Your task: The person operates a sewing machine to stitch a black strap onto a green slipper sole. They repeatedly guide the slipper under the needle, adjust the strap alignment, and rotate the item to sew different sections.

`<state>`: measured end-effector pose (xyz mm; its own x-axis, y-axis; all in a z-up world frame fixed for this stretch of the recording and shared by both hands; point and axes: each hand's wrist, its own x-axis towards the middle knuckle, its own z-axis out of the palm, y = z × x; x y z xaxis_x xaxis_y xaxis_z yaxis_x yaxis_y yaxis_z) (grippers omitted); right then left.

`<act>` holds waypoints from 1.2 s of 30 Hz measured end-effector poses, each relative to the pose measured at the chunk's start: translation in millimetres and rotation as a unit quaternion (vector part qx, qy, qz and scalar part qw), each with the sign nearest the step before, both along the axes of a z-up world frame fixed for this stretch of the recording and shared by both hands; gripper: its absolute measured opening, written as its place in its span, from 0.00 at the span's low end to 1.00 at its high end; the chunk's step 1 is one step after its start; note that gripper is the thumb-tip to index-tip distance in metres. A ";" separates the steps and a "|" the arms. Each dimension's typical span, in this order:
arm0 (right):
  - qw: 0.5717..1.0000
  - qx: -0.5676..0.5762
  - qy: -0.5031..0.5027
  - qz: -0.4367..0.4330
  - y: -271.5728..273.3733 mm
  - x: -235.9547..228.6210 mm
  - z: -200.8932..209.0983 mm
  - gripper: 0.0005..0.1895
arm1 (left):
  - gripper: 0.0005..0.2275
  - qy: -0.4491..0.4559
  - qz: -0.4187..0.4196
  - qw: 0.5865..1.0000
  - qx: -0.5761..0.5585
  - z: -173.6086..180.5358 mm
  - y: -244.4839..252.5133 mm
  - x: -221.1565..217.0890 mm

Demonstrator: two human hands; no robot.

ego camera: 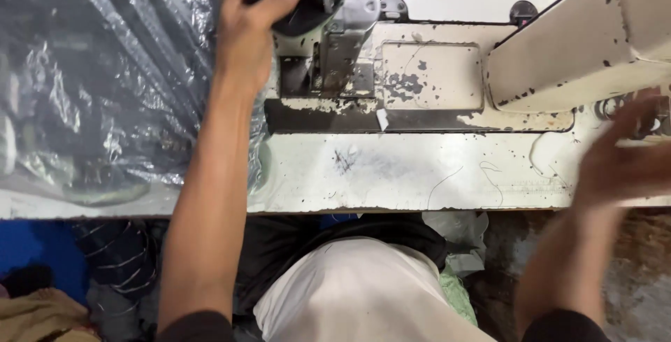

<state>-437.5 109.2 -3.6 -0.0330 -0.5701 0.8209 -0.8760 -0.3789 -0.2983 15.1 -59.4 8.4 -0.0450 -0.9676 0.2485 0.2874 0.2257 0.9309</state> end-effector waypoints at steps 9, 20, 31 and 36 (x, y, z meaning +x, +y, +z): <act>0.886 0.334 0.002 0.323 -45.1 304.0 -47.7 0.20 | 0.10 -0.312 0.258 0.901 -0.153 -11.1 49.4 14.6; 0.936 0.184 0.103 0.282 -63.2 291.0 -56.5 0.25 | 0.08 -0.303 0.338 0.886 -0.101 -37.2 214.7 54.3; 0.901 0.275 -0.165 0.293 -31.8 182.3 37.0 0.26 | 0.24 -0.197 -0.029 0.977 -0.069 4.3 134.6 -20.0; 0.787 0.292 -0.311 0.445 -35.8 199.2 36.9 0.18 | 0.21 -0.034 -0.176 0.980 0.085 -17.4 123.4 -30.3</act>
